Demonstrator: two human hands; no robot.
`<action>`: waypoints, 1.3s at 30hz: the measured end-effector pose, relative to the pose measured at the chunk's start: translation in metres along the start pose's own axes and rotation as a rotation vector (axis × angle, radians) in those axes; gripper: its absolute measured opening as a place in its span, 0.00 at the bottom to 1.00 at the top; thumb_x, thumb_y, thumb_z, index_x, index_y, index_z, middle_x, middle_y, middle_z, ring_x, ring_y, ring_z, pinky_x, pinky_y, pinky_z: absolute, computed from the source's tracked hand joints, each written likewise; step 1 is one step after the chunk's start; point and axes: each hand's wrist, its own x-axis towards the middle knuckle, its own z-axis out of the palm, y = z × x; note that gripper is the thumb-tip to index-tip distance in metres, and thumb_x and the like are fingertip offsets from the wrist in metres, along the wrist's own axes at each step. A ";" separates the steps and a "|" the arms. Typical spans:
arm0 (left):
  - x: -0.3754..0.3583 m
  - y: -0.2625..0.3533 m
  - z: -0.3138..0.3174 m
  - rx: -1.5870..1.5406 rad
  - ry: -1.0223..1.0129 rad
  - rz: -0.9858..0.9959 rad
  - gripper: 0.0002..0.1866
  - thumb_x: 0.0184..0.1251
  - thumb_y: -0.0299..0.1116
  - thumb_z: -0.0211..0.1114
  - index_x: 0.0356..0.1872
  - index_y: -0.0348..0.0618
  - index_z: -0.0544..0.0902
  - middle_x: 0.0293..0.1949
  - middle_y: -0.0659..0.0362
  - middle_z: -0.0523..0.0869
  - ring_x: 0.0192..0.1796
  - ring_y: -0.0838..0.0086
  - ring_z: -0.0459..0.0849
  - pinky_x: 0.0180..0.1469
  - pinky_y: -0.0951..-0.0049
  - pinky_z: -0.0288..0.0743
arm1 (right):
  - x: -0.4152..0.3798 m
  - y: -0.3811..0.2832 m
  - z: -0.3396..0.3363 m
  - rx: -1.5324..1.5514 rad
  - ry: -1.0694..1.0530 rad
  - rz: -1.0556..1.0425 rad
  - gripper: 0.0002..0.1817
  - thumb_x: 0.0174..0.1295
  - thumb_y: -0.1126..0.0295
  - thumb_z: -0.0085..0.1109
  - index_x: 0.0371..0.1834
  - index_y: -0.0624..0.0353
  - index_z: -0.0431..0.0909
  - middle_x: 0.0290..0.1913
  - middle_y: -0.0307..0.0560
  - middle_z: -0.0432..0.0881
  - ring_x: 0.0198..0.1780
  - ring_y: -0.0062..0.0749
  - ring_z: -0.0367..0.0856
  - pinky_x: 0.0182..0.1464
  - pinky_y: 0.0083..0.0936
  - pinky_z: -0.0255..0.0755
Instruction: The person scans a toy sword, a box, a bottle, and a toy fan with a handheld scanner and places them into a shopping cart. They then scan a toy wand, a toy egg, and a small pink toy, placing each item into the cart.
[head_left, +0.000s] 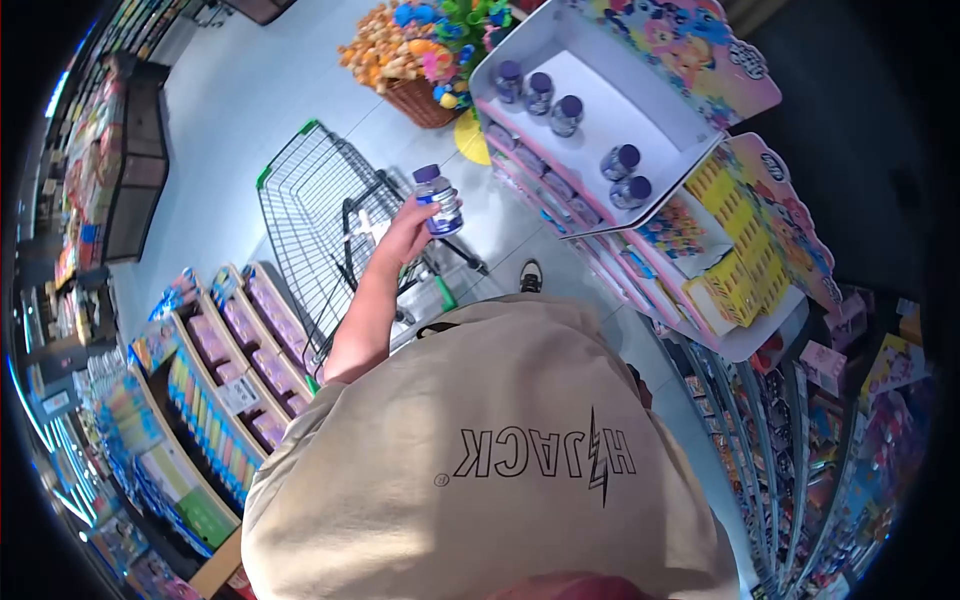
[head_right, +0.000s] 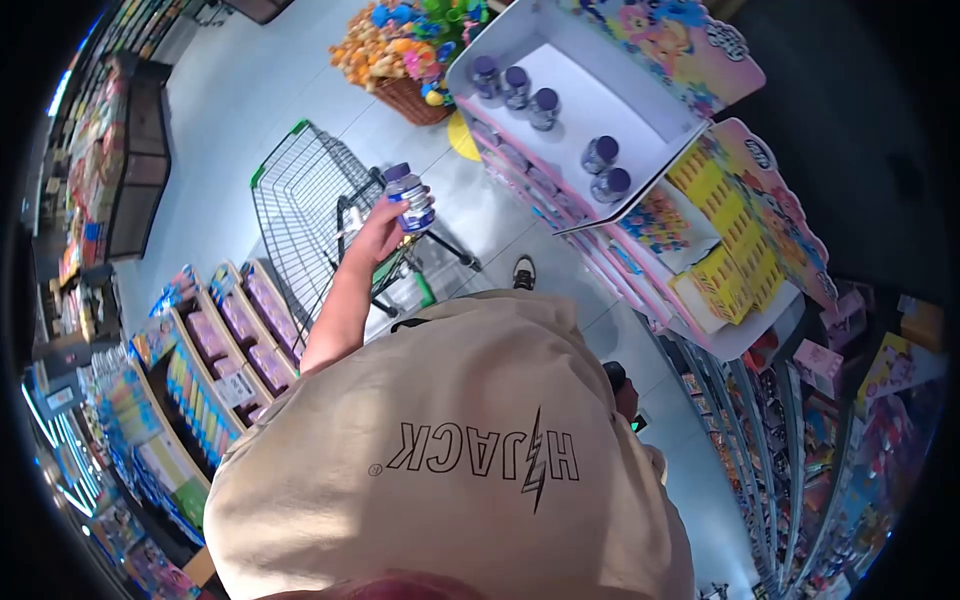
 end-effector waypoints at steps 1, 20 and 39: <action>0.023 -0.002 0.026 0.179 0.006 0.037 0.37 0.74 0.31 0.77 0.81 0.42 0.71 0.68 0.52 0.85 0.72 0.60 0.85 0.77 0.55 0.77 | 0.004 -0.005 0.000 0.022 -0.005 -0.002 0.20 0.68 0.67 0.73 0.60 0.64 0.85 0.48 0.69 0.92 0.53 0.72 0.90 0.54 0.56 0.83; 0.213 -0.093 0.192 1.420 -0.150 0.705 0.42 0.62 0.11 0.66 0.80 0.37 0.67 0.79 0.38 0.71 0.81 0.38 0.71 0.84 0.50 0.68 | 0.059 -0.054 -0.010 0.171 -0.067 -0.072 0.20 0.68 0.66 0.73 0.60 0.64 0.85 0.48 0.69 0.92 0.53 0.71 0.91 0.54 0.55 0.83; -0.142 -0.080 -0.109 1.531 1.111 0.310 0.33 0.63 0.20 0.71 0.72 0.34 0.74 0.67 0.39 0.80 0.72 0.40 0.78 0.78 0.48 0.72 | 0.132 -0.253 0.002 0.103 -0.173 -0.814 0.21 0.68 0.66 0.74 0.60 0.63 0.85 0.48 0.68 0.92 0.53 0.70 0.91 0.53 0.53 0.83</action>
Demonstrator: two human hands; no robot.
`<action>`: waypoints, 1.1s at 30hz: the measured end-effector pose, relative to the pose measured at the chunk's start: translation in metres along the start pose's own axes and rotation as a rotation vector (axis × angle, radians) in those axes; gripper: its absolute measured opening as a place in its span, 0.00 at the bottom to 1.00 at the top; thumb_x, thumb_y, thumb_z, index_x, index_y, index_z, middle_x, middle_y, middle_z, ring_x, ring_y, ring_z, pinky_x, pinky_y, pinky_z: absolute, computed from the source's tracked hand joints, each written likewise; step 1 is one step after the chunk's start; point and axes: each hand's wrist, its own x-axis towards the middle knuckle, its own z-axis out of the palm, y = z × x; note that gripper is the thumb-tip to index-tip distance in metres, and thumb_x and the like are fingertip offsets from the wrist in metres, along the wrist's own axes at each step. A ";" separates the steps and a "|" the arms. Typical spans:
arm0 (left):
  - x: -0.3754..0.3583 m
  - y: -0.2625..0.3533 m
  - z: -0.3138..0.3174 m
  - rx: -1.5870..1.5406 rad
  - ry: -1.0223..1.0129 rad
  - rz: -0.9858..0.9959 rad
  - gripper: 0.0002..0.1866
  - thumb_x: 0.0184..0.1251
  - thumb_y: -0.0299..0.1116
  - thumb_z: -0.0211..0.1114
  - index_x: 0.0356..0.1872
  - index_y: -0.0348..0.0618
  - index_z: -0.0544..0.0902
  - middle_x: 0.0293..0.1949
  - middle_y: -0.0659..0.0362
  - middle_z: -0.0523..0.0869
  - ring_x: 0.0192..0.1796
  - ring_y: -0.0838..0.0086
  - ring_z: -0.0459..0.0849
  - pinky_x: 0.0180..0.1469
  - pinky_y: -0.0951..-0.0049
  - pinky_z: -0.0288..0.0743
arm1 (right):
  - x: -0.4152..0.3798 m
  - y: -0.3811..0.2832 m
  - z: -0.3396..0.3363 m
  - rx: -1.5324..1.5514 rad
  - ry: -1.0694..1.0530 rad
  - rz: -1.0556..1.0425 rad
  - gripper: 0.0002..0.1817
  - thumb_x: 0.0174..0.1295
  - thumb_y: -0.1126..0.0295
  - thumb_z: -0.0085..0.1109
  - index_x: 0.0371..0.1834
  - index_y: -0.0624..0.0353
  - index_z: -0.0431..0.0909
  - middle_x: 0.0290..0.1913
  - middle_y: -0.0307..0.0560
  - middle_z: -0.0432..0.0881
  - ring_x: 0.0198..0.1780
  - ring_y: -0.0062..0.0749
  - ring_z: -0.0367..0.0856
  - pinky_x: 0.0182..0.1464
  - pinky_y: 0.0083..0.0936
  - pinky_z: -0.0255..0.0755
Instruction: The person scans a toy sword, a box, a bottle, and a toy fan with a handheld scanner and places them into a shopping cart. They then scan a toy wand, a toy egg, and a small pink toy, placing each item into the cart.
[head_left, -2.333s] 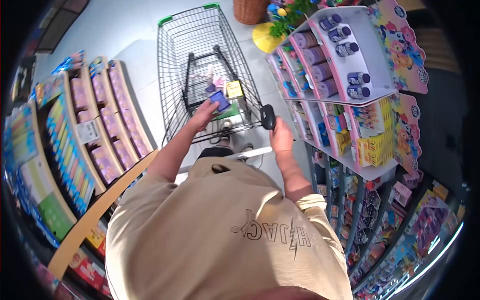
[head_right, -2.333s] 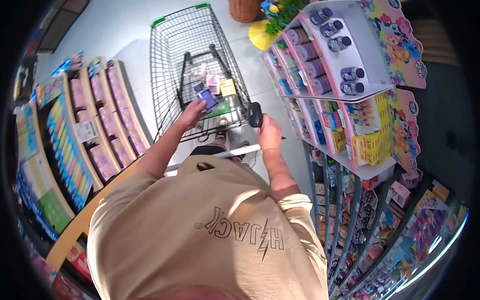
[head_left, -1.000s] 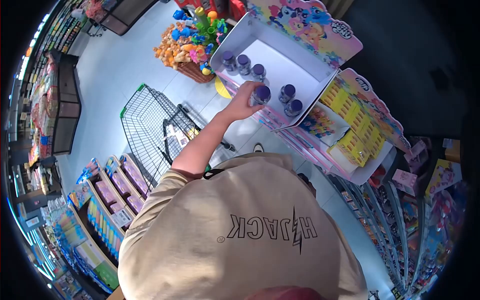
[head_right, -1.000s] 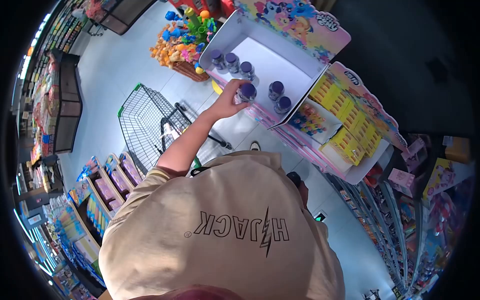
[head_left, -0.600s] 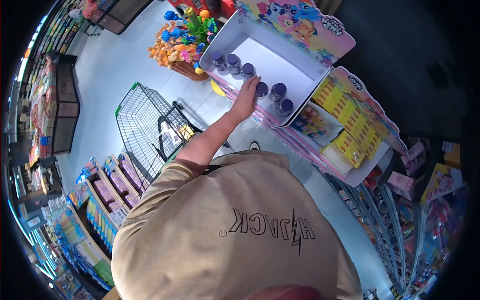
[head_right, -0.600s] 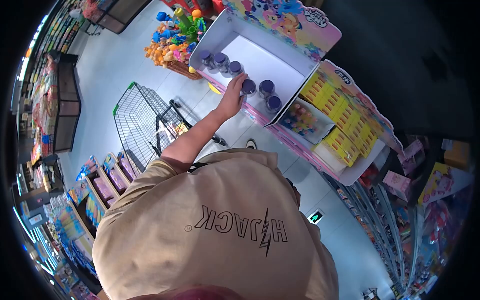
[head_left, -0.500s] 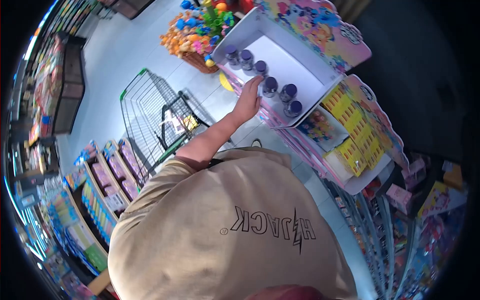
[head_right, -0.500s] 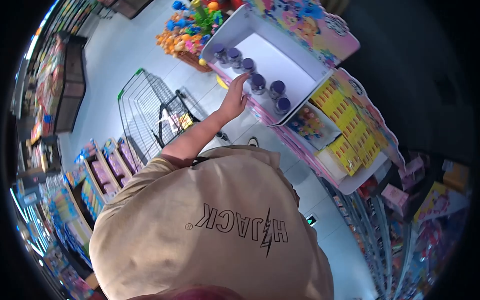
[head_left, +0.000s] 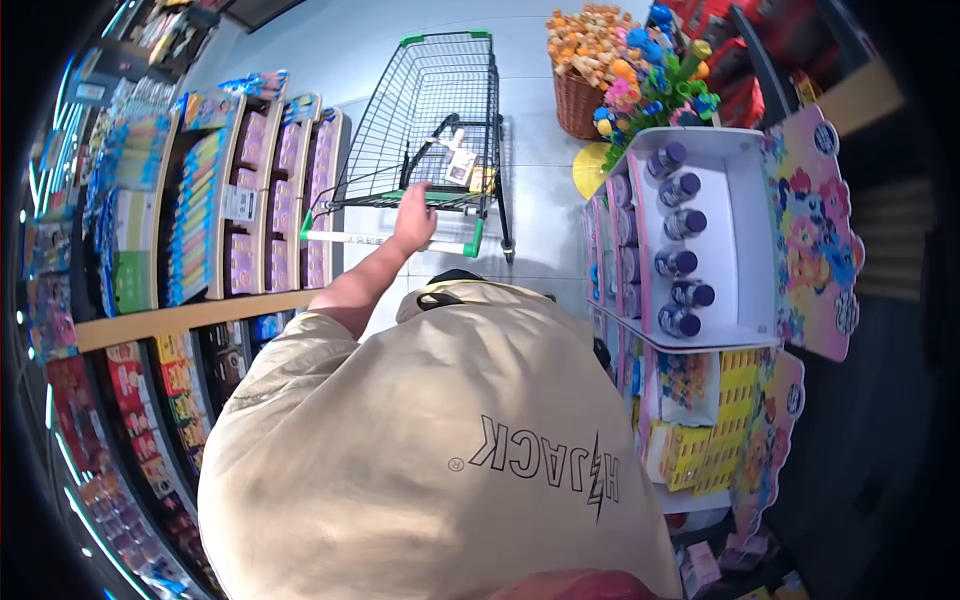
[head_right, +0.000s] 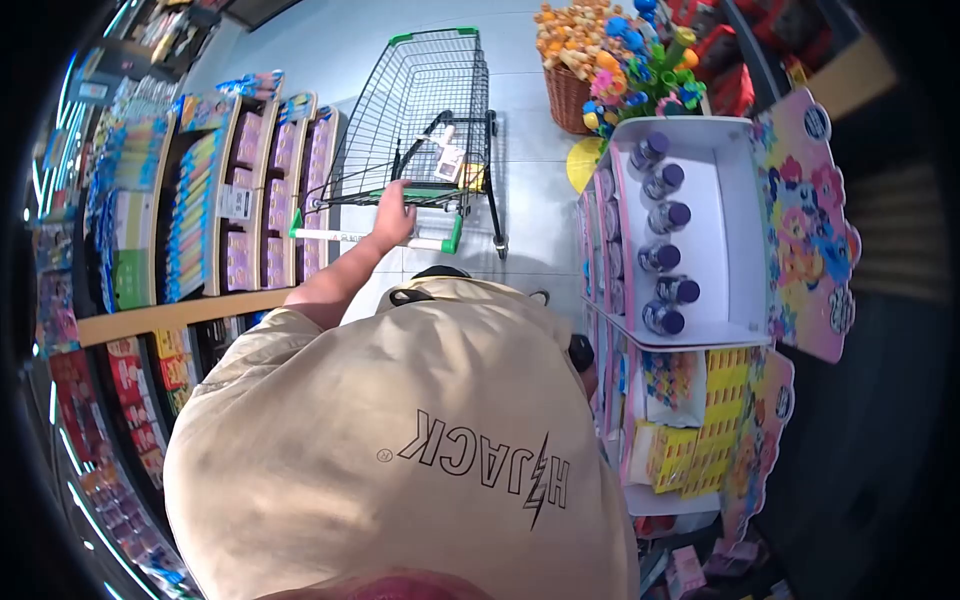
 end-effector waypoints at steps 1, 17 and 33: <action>-0.009 -0.016 -0.009 0.028 -0.002 -0.070 0.33 0.64 0.21 0.71 0.71 0.34 0.74 0.67 0.39 0.80 0.72 0.40 0.77 0.78 0.48 0.71 | 0.014 -0.022 0.007 0.024 -0.004 -0.094 0.21 0.68 0.66 0.74 0.60 0.63 0.85 0.48 0.68 0.92 0.53 0.70 0.91 0.53 0.53 0.83; 0.078 -0.115 -0.034 -0.176 -0.637 0.048 0.08 0.71 0.37 0.77 0.46 0.49 0.94 0.41 0.53 0.95 0.48 0.58 0.93 0.52 0.58 0.86 | 0.067 -0.386 0.236 -0.042 -0.224 -0.356 0.17 0.67 0.70 0.73 0.57 0.62 0.82 0.41 0.63 0.89 0.44 0.60 0.90 0.49 0.49 0.81; 0.178 -0.301 0.250 -0.085 -0.750 -0.542 0.52 0.57 0.50 0.88 0.72 0.24 0.69 0.71 0.34 0.78 0.75 0.42 0.80 0.76 0.52 0.79 | 0.078 -0.391 0.299 -0.409 -0.123 -0.495 0.23 0.57 0.76 0.73 0.58 0.60 0.83 0.52 0.57 0.88 0.55 0.61 0.86 0.60 0.51 0.79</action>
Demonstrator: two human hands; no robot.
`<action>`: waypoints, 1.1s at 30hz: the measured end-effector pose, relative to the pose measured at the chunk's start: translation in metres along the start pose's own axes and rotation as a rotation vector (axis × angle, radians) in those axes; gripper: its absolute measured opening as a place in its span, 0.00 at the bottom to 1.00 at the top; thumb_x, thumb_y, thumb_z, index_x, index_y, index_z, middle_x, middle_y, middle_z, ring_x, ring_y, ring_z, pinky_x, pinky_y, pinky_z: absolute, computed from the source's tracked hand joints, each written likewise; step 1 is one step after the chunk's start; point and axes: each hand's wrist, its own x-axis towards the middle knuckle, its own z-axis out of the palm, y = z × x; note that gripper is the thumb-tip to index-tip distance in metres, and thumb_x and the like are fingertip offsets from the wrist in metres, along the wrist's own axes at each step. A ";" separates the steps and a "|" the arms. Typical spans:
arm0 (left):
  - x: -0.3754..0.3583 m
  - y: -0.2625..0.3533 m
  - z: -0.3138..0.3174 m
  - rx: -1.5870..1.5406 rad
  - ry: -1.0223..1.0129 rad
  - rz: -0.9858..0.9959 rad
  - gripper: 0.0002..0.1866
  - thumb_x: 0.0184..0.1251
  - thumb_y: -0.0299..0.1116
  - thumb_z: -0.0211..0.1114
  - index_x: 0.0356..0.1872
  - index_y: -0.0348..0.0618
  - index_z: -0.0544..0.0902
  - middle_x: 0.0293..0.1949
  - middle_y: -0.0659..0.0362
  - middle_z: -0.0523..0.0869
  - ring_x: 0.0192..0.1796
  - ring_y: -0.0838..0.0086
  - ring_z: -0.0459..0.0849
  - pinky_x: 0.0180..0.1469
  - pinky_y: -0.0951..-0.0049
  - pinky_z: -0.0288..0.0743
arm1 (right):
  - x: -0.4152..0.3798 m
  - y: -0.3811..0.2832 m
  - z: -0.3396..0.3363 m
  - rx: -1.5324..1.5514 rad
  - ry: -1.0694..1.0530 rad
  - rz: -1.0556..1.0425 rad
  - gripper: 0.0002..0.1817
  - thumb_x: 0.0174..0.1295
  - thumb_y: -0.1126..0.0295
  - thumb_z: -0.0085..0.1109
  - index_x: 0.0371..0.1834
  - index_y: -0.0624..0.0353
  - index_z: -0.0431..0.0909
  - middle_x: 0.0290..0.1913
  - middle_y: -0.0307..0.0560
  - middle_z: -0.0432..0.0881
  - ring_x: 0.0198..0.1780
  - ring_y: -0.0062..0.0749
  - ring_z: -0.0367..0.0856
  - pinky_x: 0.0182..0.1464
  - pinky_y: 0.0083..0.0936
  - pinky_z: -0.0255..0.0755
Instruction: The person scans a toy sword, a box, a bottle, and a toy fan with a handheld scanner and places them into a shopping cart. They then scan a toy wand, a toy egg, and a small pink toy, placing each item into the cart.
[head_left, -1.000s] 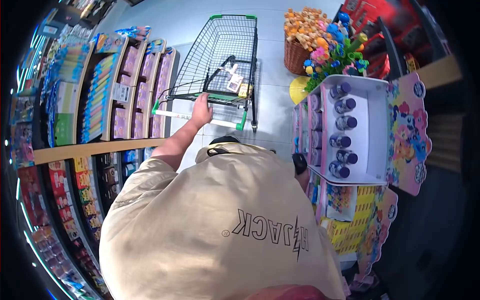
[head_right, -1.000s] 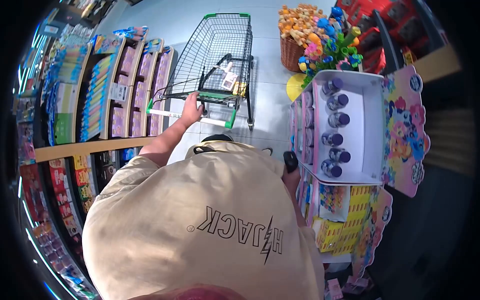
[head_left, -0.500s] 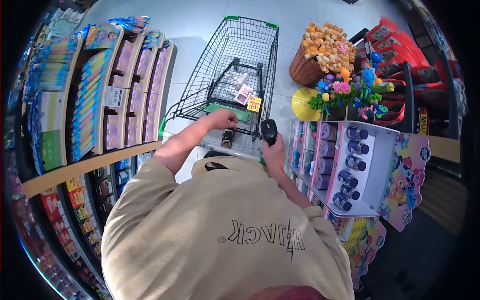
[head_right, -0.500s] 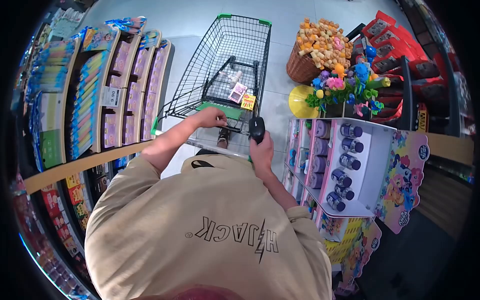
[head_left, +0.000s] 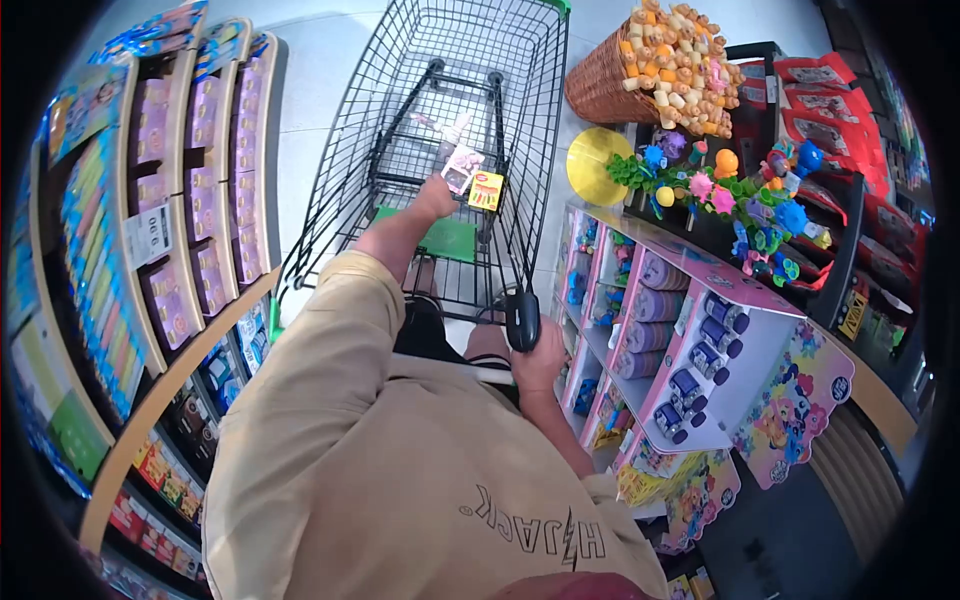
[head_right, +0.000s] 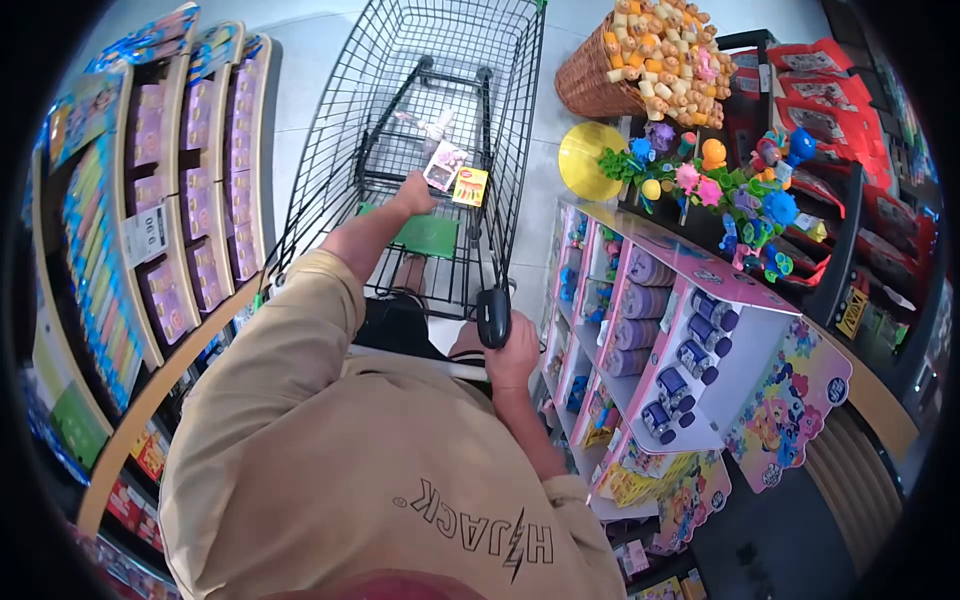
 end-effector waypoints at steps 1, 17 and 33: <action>0.000 0.006 0.004 -0.081 0.037 -0.064 0.53 0.56 0.50 0.89 0.72 0.25 0.68 0.69 0.35 0.78 0.76 0.41 0.79 0.77 0.52 0.79 | 0.002 -0.004 -0.002 0.009 0.006 -0.002 0.24 0.57 0.75 0.74 0.59 0.60 0.83 0.53 0.57 0.88 0.56 0.61 0.86 0.61 0.50 0.79; 0.092 0.003 0.081 0.006 0.114 -0.286 0.60 0.50 0.70 0.83 0.71 0.25 0.75 0.69 0.40 0.81 0.75 0.46 0.78 0.81 0.55 0.69 | 0.010 0.008 0.006 -0.059 -0.075 0.002 0.26 0.57 0.72 0.77 0.60 0.60 0.84 0.54 0.56 0.90 0.57 0.58 0.88 0.63 0.50 0.80; 0.089 0.013 0.128 -0.536 -0.104 -0.062 0.55 0.38 0.63 0.95 0.56 0.19 0.88 0.56 0.38 0.94 0.59 0.58 0.93 0.64 0.59 0.85 | 0.004 0.005 0.006 -0.002 -0.028 -0.020 0.26 0.56 0.73 0.76 0.60 0.60 0.83 0.53 0.57 0.90 0.55 0.60 0.88 0.61 0.51 0.81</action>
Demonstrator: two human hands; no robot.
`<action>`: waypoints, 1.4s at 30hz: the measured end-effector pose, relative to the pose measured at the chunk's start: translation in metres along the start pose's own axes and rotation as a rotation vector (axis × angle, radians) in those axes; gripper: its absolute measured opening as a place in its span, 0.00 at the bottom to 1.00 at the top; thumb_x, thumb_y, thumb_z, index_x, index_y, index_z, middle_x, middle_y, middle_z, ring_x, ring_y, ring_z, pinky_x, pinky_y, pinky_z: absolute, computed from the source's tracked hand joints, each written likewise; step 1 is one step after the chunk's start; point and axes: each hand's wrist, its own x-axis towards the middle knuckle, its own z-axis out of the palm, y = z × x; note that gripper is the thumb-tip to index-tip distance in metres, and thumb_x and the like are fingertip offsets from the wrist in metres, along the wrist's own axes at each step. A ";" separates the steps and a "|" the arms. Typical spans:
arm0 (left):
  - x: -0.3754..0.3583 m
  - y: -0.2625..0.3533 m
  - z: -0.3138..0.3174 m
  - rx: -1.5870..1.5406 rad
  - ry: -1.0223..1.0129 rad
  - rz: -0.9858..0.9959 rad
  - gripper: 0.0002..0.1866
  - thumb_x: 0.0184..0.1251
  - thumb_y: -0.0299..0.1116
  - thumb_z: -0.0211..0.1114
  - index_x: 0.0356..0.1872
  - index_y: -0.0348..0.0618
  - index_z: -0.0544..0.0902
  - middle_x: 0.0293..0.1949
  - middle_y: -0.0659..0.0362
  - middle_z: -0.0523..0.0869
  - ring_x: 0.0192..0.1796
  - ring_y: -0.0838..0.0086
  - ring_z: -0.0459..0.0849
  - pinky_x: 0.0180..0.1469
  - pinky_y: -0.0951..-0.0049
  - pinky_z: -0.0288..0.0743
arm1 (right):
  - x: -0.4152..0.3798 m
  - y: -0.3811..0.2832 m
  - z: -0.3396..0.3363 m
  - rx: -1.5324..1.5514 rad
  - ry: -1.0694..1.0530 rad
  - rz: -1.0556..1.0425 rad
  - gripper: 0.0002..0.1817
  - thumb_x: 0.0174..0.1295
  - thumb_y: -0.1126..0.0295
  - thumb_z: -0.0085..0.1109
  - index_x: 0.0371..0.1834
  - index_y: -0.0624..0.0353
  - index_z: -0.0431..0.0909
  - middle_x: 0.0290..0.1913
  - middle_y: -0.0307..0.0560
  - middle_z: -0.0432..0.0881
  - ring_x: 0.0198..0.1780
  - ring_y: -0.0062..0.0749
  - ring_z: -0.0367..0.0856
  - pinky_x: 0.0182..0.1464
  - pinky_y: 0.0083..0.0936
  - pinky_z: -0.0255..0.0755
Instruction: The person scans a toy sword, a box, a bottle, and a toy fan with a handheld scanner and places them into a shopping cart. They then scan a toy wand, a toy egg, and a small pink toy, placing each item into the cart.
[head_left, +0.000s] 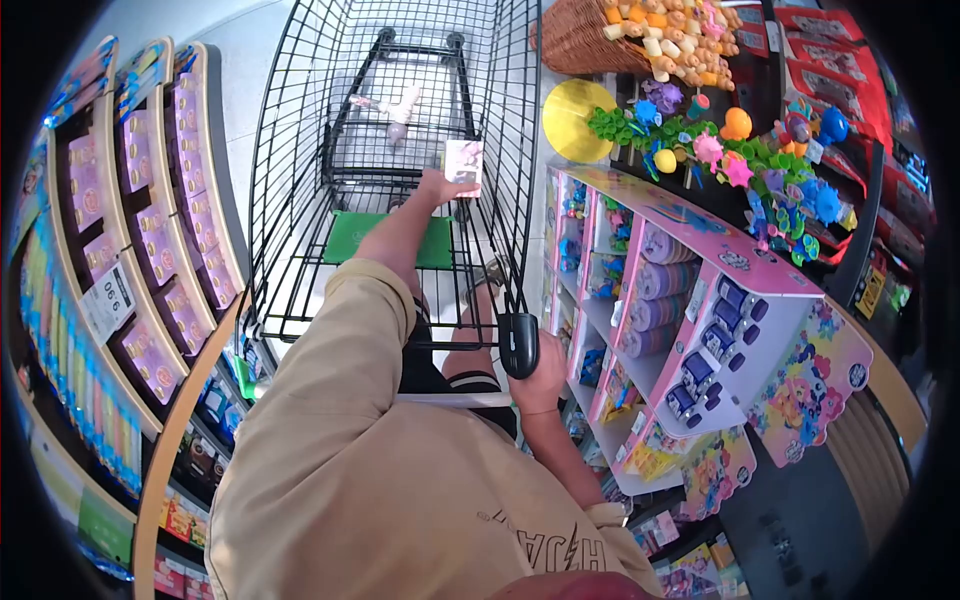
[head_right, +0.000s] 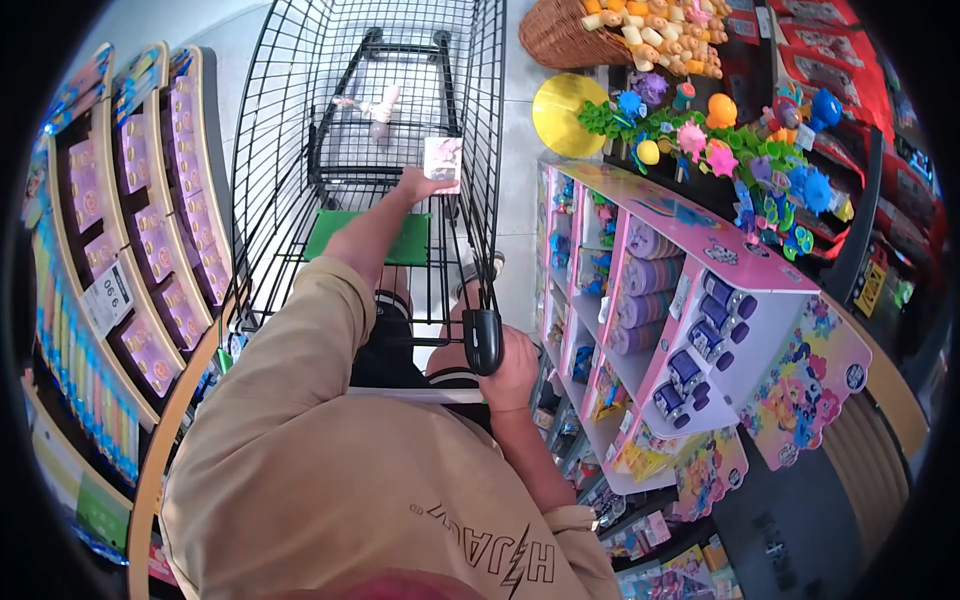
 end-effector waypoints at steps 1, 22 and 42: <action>-0.010 0.019 -0.013 0.081 0.044 -0.004 0.53 0.39 0.62 0.95 0.56 0.20 0.88 0.55 0.39 0.94 0.58 0.59 0.93 0.63 0.59 0.85 | 0.000 0.001 0.001 -0.003 0.001 0.002 0.26 0.56 0.73 0.76 0.59 0.60 0.83 0.53 0.57 0.90 0.55 0.60 0.88 0.61 0.51 0.81; -0.361 0.112 -0.165 -0.553 -0.350 0.354 0.37 0.75 0.31 0.66 0.82 0.34 0.66 0.74 0.46 0.79 0.73 0.53 0.83 0.75 0.51 0.82 | -0.072 0.018 -0.012 -0.051 0.163 -0.107 0.11 0.62 0.75 0.62 0.47 0.51 0.80 0.49 0.42 0.87 0.59 0.43 0.87 0.57 0.41 0.83; -0.730 0.163 0.122 0.064 -1.037 0.576 0.25 0.78 0.27 0.68 0.71 0.35 0.74 0.58 0.57 0.89 0.61 0.74 0.87 0.64 0.68 0.81 | -0.467 0.056 -0.154 1.477 0.864 0.470 0.14 0.76 0.60 0.75 0.50 0.58 0.86 0.34 0.38 0.86 0.26 0.23 0.81 0.29 0.25 0.72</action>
